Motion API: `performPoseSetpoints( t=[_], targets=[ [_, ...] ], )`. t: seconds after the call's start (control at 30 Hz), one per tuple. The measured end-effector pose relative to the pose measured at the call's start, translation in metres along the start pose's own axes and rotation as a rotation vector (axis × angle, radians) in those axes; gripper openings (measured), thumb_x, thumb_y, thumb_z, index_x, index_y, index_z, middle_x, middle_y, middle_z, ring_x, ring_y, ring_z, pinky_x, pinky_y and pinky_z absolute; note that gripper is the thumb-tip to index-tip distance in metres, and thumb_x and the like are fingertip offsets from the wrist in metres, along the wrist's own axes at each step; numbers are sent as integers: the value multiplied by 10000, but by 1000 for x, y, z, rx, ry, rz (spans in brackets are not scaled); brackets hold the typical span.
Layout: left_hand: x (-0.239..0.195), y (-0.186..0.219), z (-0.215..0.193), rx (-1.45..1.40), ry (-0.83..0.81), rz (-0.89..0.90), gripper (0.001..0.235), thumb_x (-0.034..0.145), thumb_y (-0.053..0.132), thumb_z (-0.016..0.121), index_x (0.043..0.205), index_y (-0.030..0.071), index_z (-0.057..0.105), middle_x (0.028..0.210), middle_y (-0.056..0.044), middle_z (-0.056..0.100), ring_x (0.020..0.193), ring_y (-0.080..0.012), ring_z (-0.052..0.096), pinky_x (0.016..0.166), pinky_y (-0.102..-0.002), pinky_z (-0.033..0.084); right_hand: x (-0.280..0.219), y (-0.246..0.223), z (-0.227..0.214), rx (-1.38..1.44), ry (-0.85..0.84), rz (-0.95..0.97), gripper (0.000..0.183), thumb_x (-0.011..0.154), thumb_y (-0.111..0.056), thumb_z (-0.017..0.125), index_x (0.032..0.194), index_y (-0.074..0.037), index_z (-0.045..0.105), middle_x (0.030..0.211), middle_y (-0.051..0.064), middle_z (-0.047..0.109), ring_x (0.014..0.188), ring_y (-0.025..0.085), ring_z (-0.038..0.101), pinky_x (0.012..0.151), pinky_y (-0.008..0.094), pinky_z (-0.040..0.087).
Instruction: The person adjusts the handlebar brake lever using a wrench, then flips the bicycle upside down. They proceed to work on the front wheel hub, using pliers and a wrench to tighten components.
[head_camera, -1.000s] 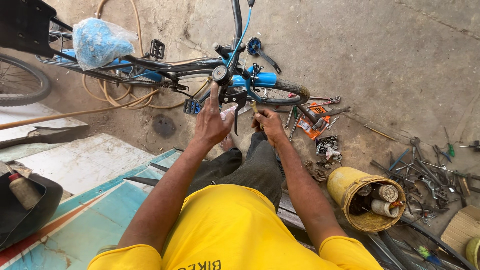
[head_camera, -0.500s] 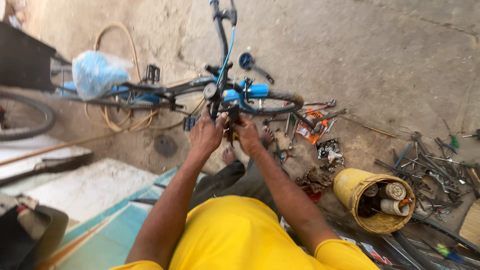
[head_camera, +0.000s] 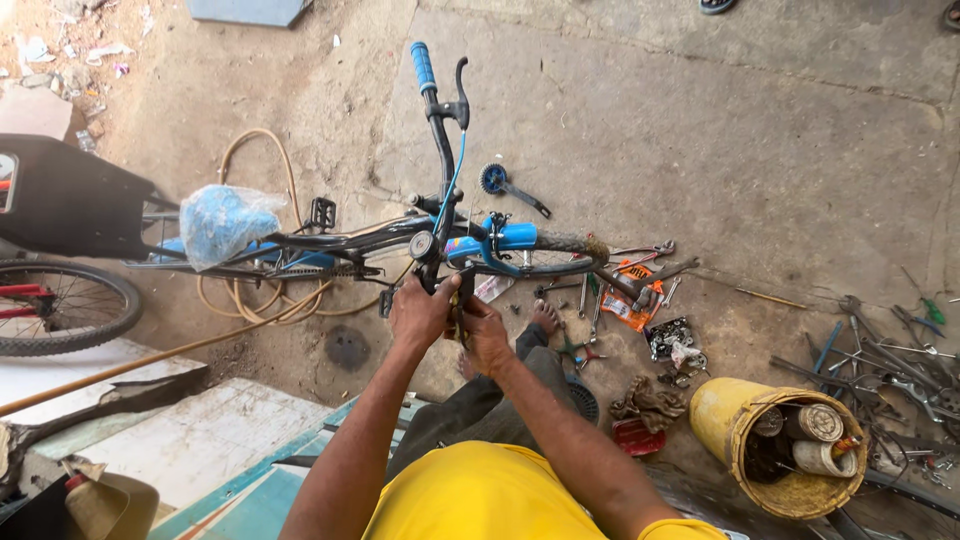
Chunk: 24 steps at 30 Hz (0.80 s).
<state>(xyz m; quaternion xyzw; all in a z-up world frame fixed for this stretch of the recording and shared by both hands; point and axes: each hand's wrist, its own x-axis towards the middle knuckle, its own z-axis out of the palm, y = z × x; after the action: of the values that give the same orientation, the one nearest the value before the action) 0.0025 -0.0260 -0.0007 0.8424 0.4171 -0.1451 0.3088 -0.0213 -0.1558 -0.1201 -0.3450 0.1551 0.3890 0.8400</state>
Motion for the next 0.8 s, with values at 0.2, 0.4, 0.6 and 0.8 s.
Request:
performPoseSetpoints(
  t=[0.2,0.4,0.6,0.8],
  targets=[
    [5,-17,-4,56,-9,81,735,809,639,762,1029,-59,690,937,-266,741,938,-418,734,850,-526,557,6,-11,-20,-232,-202,81,179,1033,-85,610,1172,0,682,888,72,707,731,162,686,672,357,585],
    [12,-26,-9,60,-36,172,663,800,626,748,1046,10,728,935,-245,749,931,-431,721,812,-545,543,58,-61,-37,-850,-364,363,194,998,-133,639,1124,-8,716,851,84,721,675,171,689,609,345,601],
    [10,-37,0,98,-30,162,701,812,669,743,1059,13,728,995,-254,735,995,-445,705,846,-542,546,105,-114,-22,-1048,-570,692,201,921,-89,686,1098,5,686,794,89,697,603,212,653,507,374,550],
    [7,-39,-5,79,-18,171,728,793,659,759,1049,-19,692,966,-253,733,981,-443,698,850,-538,533,37,-34,-30,-566,-171,226,167,989,-71,653,1106,18,731,847,67,734,713,149,665,674,324,562]
  ],
)
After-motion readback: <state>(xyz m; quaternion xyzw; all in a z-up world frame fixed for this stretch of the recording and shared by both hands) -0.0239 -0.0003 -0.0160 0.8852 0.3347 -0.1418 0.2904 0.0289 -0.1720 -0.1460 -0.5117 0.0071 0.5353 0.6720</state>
